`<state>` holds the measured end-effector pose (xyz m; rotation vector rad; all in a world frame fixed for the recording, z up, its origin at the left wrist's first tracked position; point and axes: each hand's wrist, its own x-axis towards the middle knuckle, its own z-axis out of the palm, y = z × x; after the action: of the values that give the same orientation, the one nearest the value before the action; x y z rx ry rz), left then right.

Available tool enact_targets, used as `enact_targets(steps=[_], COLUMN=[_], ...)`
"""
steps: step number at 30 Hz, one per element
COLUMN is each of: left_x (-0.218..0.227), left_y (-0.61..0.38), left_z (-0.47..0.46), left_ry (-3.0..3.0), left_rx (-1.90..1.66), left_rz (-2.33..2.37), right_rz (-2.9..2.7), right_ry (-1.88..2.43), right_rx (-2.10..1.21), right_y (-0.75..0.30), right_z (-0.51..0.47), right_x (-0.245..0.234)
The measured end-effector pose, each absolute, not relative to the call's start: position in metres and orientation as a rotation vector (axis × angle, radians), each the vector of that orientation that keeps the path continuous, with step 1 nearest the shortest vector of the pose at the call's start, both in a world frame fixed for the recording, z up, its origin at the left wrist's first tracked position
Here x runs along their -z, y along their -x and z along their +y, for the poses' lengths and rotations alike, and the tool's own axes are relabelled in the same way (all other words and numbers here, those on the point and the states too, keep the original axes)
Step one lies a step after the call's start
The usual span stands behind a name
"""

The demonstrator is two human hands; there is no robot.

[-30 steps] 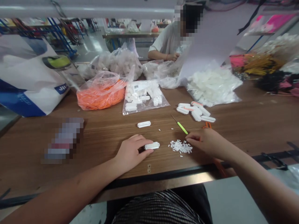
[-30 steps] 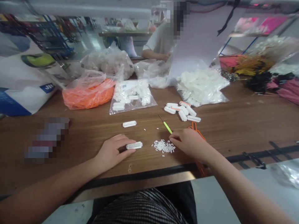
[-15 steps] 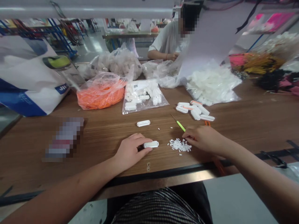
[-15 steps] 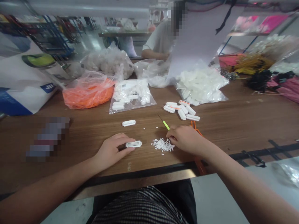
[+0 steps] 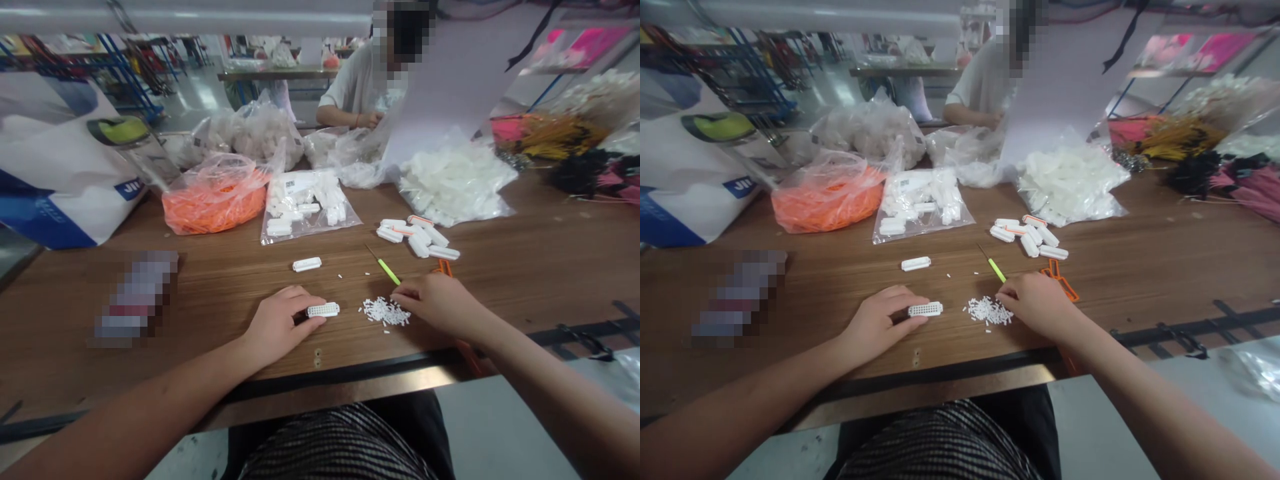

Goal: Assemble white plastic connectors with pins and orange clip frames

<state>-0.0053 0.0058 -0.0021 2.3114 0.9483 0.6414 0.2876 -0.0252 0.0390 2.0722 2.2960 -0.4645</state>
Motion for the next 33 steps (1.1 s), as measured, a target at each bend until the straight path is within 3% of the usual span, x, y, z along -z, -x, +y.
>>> enact_targets(steps=[15, 21, 27, 33], left_x=[0.002, -0.002, -0.007, -0.005], left_y=[0.005, 0.002, -0.004, -0.004], left_z=[0.005, 0.003, 0.001, 0.0], left_ry=[-2.298, -2.278, -2.25, -2.287], left_rx=[-0.642, -0.615, -0.511, -0.565], left_rz=[0.954, 0.992, 1.178, 1.107], right_rz=[2.277, 2.293, 2.693, 2.897], right_ry=[-2.006, -2.153, -2.115, -1.916], right_rx=[0.354, 0.698, 1.166, 1.075], right_y=[-0.283, -0.29, -0.241, -0.193], right_z=[-0.024, -0.02, -0.025, -0.016], right_x=[-0.038, -0.037, -0.046, -0.036])
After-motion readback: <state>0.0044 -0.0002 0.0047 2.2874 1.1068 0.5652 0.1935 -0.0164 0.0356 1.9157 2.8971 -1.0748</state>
